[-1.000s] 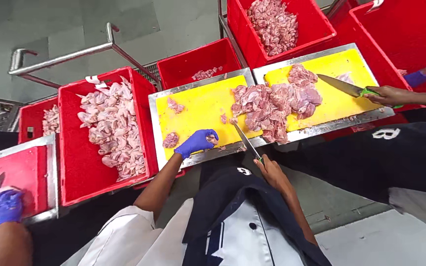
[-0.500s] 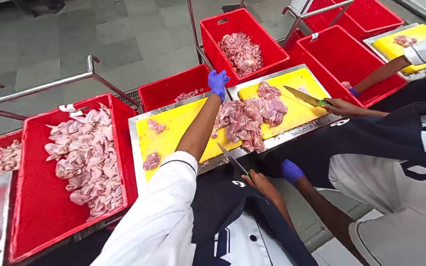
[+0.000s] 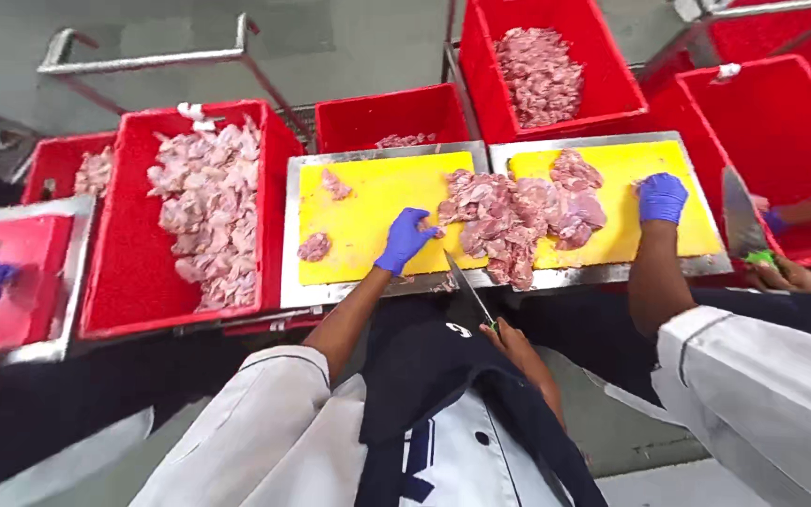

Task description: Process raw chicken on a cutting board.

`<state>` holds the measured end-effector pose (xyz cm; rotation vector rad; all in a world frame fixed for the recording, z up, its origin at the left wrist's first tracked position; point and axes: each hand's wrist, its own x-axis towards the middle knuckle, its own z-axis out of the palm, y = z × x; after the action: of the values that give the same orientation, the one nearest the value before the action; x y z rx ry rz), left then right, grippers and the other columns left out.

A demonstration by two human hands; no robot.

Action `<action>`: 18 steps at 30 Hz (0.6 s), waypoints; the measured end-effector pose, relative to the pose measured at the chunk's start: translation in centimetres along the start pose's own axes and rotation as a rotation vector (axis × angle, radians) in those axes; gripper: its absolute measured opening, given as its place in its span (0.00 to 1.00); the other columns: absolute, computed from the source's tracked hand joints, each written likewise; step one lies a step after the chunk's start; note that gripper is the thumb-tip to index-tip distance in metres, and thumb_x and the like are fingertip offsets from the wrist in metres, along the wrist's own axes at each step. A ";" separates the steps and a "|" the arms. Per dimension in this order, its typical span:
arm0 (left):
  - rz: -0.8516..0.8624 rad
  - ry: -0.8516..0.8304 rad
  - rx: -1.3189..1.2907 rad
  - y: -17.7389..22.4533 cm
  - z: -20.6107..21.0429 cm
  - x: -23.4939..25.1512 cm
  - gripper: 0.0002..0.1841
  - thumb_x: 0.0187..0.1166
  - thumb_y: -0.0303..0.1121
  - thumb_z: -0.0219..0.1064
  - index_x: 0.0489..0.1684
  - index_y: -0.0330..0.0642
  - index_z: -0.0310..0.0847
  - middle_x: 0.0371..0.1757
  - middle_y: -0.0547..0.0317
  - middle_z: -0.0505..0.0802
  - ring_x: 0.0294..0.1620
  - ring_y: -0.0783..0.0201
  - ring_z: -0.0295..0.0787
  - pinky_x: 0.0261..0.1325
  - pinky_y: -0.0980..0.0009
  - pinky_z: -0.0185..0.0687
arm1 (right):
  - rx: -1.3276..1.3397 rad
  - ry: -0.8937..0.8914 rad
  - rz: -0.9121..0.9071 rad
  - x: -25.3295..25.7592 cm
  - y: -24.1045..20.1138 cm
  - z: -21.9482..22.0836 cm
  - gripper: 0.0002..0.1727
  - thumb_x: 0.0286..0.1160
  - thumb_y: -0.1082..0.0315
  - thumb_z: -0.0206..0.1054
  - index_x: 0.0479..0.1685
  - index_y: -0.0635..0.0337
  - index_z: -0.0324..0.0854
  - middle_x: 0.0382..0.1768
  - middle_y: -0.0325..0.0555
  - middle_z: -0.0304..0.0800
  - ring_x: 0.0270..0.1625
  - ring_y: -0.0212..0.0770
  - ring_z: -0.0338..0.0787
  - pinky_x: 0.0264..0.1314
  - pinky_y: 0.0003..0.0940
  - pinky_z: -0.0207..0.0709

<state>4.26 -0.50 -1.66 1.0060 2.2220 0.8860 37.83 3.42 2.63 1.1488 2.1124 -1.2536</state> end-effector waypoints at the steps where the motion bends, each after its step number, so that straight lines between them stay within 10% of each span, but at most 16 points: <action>1: 0.053 -0.003 0.023 0.5 1.0 -0.1 0.26 0.72 0.47 0.77 0.64 0.39 0.88 0.67 0.44 0.89 0.70 0.50 0.86 0.75 0.50 0.80 | -0.020 -0.006 0.001 0.0 0.1 -0.4 0.30 0.91 0.44 0.55 0.56 0.70 0.79 0.37 0.62 0.88 0.43 0.59 0.91 0.52 0.59 0.81; 9: 0.109 -0.108 0.106 0.5 0.9 -2.1 0.14 0.74 0.25 0.65 0.55 0.37 0.88 0.59 0.40 0.90 0.69 0.42 0.84 0.73 0.49 0.78 | -0.254 -0.014 -0.014 0.0 -0.8 -3.4 0.30 0.92 0.48 0.56 0.57 0.75 0.80 0.37 0.69 0.89 0.44 0.65 0.91 0.52 0.65 0.79; 15: 0.179 0.658 -0.047 -4.0 -6.9 -8.5 0.08 0.74 0.27 0.74 0.47 0.34 0.92 0.54 0.45 0.94 0.60 0.53 0.92 0.67 0.57 0.87 | -0.245 0.003 -0.021 0.8 -1.6 -3.1 0.31 0.91 0.48 0.57 0.57 0.76 0.79 0.39 0.72 0.89 0.47 0.70 0.90 0.55 0.68 0.77; 18: -0.023 0.664 0.164 -7.5 -10.0 -9.9 0.13 0.75 0.35 0.76 0.52 0.40 0.91 0.60 0.45 0.93 0.68 0.47 0.87 0.73 0.47 0.80 | -0.211 -0.011 0.001 1.1 -1.7 -2.8 0.32 0.91 0.44 0.55 0.60 0.72 0.78 0.39 0.68 0.88 0.46 0.66 0.90 0.53 0.66 0.79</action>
<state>-0.21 -15.60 1.09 0.8285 2.8865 1.1672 35.92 5.88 4.07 1.0488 2.1749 -1.0050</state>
